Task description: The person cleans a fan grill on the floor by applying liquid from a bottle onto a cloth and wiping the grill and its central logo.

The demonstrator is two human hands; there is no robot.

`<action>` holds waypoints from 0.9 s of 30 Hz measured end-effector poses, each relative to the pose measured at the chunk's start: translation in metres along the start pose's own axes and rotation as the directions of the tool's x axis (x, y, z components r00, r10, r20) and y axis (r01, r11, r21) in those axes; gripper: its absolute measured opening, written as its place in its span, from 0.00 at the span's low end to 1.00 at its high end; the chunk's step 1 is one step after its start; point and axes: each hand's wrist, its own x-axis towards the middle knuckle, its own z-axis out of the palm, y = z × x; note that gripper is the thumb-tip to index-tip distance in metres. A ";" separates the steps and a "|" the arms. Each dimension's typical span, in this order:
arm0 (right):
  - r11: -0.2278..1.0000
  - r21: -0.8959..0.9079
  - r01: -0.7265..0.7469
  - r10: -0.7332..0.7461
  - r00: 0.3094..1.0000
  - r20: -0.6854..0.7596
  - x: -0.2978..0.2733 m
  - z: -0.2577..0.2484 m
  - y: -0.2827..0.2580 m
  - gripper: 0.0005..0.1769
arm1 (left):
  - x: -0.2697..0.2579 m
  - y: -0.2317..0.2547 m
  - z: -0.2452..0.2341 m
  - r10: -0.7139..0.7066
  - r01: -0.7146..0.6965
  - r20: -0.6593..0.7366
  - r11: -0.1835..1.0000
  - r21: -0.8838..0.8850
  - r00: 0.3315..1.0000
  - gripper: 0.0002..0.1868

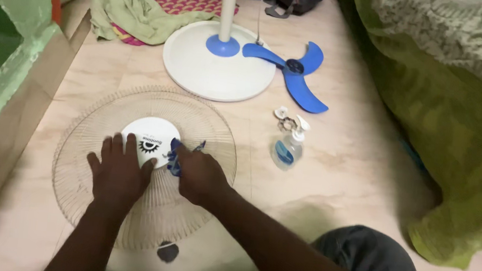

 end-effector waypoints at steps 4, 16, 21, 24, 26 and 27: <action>1.000 -0.015 0.000 0.001 0.999 0.054 0.071 0.001 0.027 0.27 | 0.017 -0.017 0.023 0.044 -0.043 0.015 0.995 -0.091 0.999 0.45; 0.927 0.046 0.371 -0.334 0.878 -0.342 0.010 0.056 0.005 0.21 | 0.030 -0.018 0.012 -0.046 0.069 0.400 0.997 -0.042 0.915 0.51; 0.973 0.042 0.227 -0.179 0.858 -0.482 0.101 0.015 0.061 0.21 | 0.030 -0.016 0.005 -0.068 0.082 0.454 0.997 -0.013 0.889 0.52; 0.969 -0.056 0.242 -0.225 0.761 -0.609 0.118 0.011 0.066 0.21 | 0.033 -0.011 0.003 -0.107 0.098 0.494 0.994 0.043 0.863 0.52; 0.999 0.011 -0.052 0.052 0.913 -0.406 0.110 0.024 0.048 0.24 | 0.037 -0.014 0.003 -0.099 0.103 0.500 0.994 0.020 0.861 0.52; 0.999 0.020 -0.029 0.033 0.953 -0.301 0.091 0.035 0.037 0.21 | 0.036 -0.015 0.004 -0.090 0.103 0.513 0.995 0.002 0.854 0.51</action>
